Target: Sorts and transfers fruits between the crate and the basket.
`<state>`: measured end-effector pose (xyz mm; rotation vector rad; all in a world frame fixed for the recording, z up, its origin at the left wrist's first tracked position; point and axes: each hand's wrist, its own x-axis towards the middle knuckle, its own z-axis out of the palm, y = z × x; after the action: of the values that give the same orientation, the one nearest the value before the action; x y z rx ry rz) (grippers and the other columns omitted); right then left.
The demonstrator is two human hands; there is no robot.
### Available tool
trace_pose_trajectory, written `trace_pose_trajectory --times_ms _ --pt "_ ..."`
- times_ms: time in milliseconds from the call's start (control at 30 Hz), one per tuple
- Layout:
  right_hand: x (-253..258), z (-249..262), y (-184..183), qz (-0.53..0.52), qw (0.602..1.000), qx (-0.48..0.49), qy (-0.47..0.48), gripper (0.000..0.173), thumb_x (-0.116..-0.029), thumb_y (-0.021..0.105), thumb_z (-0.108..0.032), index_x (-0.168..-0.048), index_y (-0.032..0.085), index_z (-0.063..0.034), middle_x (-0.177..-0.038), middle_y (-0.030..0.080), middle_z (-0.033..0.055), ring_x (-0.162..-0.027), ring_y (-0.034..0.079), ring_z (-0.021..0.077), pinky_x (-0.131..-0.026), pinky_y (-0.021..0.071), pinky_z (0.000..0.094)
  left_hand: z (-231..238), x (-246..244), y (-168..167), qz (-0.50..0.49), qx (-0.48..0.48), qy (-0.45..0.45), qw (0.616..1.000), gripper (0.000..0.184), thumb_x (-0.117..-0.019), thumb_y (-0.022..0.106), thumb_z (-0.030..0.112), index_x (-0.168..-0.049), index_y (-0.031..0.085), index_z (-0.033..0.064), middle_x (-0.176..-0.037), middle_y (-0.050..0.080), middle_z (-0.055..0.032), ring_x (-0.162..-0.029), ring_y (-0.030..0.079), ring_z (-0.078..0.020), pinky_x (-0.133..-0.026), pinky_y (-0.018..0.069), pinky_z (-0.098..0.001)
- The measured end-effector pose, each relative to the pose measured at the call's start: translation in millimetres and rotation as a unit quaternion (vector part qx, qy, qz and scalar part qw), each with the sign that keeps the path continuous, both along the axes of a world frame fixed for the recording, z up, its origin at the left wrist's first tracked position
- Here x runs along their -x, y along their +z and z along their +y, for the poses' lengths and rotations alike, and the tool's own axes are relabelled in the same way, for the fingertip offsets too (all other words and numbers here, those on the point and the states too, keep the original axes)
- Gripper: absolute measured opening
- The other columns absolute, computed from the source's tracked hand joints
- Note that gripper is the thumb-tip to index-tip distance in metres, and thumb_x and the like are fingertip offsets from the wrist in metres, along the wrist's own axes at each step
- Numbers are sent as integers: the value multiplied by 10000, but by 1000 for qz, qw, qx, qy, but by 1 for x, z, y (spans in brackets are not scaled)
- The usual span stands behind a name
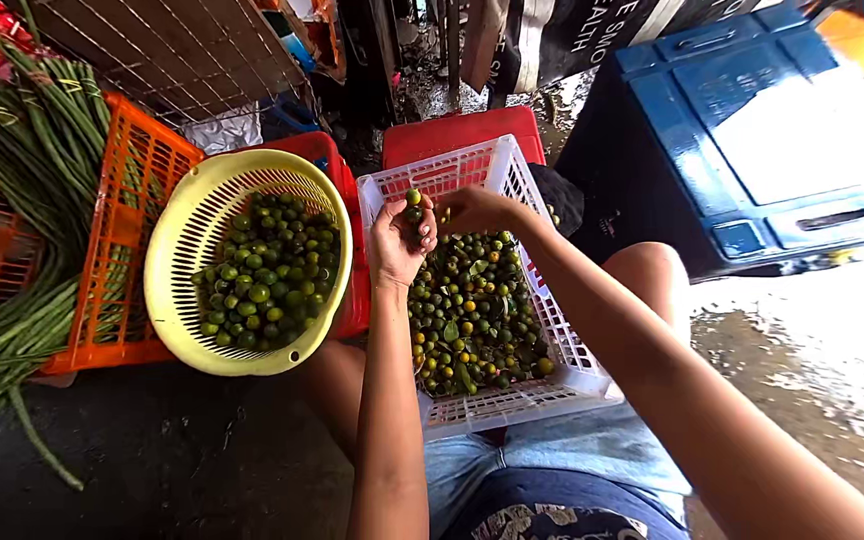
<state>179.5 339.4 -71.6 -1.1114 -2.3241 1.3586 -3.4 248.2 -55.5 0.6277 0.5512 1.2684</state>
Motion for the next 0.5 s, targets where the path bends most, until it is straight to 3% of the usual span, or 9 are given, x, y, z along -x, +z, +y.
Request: trace_pose_trajectory --times_ms 67,133,233,300,367,433,500 --pt "18 -14 -24 -150 984 -31 87 353 -822 873 -206 -1138 769 -87 -1067 729 198 -1011 684 403 -921 511 682 1 6 -2 -41 -12 3 999 556 -1004 239 398 -1191 664 92 -820 636 -50 -598 557 -129 -498 444 -234" --pt "29 -24 -34 -281 948 -47 144 381 -825 852 -199 -1189 757 -140 -1187 716 178 -1153 653 419 -958 477 722 1 5 3 -13 11 29 999 681 -1033 148 498 -1266 659 112 -933 676 -75 -633 591 -126 -497 462 -212" --pt "36 -28 -40 -337 924 -59 172 310 -880 776 -183 -1185 746 -138 -1186 714 167 -1144 653 421 -926 479 722 3 -1 7 58 63 95 992 710 -1088 161 540 -1096 713 92 -955 713 -87 -605 617 -110 -454 456 -195" --pt "33 -21 -38 -286 945 -61 149 277 -895 776 -219 -1147 747 -107 -1112 724 179 -1072 677 414 -905 497 716 5 -4 4 87 93 143 981 619 -1103 284 506 -941 708 85 -883 733 -78 -577 625 -96 -434 446 -190" --pt "19 -12 -16 -156 981 -76 89 266 -910 778 -249 -1096 761 -60 -1002 731 183 -961 697 379 -901 527 663 7 -5 1 100 112 185 971 542 -1101 363 464 -851 673 97 -786 705 -52 -531 599 -81 -412 427 -180" --pt "-8 -5 16 -22 994 -103 18 270 -934 755 -270 -1085 747 -46 -938 732 135 -864 707 280 -860 572 539 8 -6 1 104 132 203 965 518 -1099 366 462 -857 657 109 -782 698 -39 -557 615 -85 -435 455 -186" --pt "-44 -1 45 73 990 -98 -65 271 -968 719 -277 -1123 735 -55 -941 732 84 -806 694 172 -792 595 404 7 -7 4 92 150 203 963 511 -1098 334 439 -923 671 97 -849 721 -64 -688 693 -141 -547 553 -236"
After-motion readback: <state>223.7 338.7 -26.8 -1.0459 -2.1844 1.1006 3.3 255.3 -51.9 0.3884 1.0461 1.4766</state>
